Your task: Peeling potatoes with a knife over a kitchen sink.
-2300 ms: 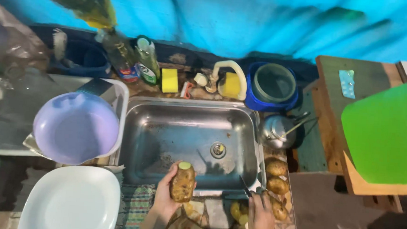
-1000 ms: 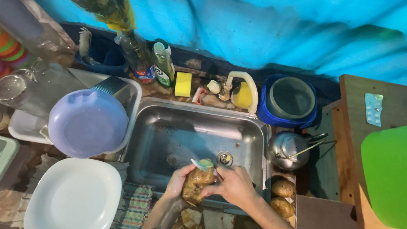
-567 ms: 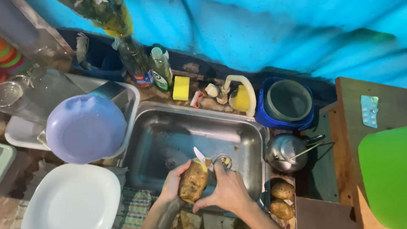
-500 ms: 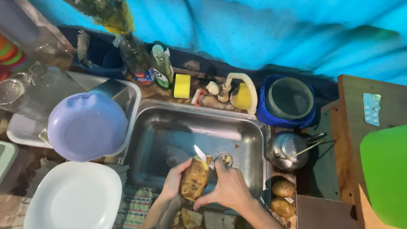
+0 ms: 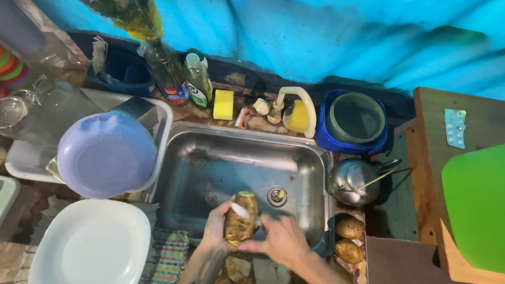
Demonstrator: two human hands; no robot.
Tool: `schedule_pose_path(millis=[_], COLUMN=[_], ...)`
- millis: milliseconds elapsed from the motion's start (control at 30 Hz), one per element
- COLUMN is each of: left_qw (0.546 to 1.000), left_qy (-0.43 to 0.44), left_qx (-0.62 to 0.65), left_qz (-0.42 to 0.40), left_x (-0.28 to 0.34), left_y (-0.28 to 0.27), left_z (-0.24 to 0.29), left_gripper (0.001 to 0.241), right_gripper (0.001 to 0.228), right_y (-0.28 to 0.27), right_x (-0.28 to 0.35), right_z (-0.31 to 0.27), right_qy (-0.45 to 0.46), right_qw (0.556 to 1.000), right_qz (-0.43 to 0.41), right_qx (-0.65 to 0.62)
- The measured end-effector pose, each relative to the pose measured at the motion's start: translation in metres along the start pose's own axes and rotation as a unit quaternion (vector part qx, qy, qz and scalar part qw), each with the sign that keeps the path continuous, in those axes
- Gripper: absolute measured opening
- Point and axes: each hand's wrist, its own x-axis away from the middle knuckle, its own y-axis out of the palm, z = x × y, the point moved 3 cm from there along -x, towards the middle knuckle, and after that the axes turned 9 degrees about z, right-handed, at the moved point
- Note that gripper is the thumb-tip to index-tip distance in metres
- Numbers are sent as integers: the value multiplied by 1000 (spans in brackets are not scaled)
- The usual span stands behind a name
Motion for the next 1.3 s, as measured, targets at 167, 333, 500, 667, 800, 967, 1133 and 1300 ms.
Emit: schedule_pose_path(millis=[167, 333, 500, 667, 800, 967, 1133, 1300], left_qw=[1000, 1000, 999, 997, 997, 993, 989, 984], left_qy=[-4, 17, 13, 40, 47, 74, 83, 135], left_qx=[18, 7, 45, 61, 64, 87, 124, 104], left_qz=[15, 7, 6, 7, 1, -8, 22, 45], left_x=[-13, 1, 5, 0, 1, 2, -3, -15], left_y=[-15, -4, -4, -10, -12, -14, -15, -36], left_z=[0, 1, 1, -1, -2, -6, -9, 8], left_gripper=[38, 40, 38, 32, 31, 33, 37, 37], right_gripper=[90, 105, 83, 70, 68, 64, 57, 55], right_y=[-6, -21, -2, 1, 11, 16, 18, 32], right_x=[2, -1, 7, 12, 16, 21, 25, 17], right_z=[-15, -35, -23, -27, -24, -23, -18, 5], right_qy=[-13, -26, 3, -20, -43, -48, -42, -8], right_qw=[999, 998, 998, 996, 994, 993, 994, 987], right_qz=[4, 47, 37, 70, 94, 100, 96, 115], right_qx=[32, -12, -47, -55, -42, -46, -42, -113])
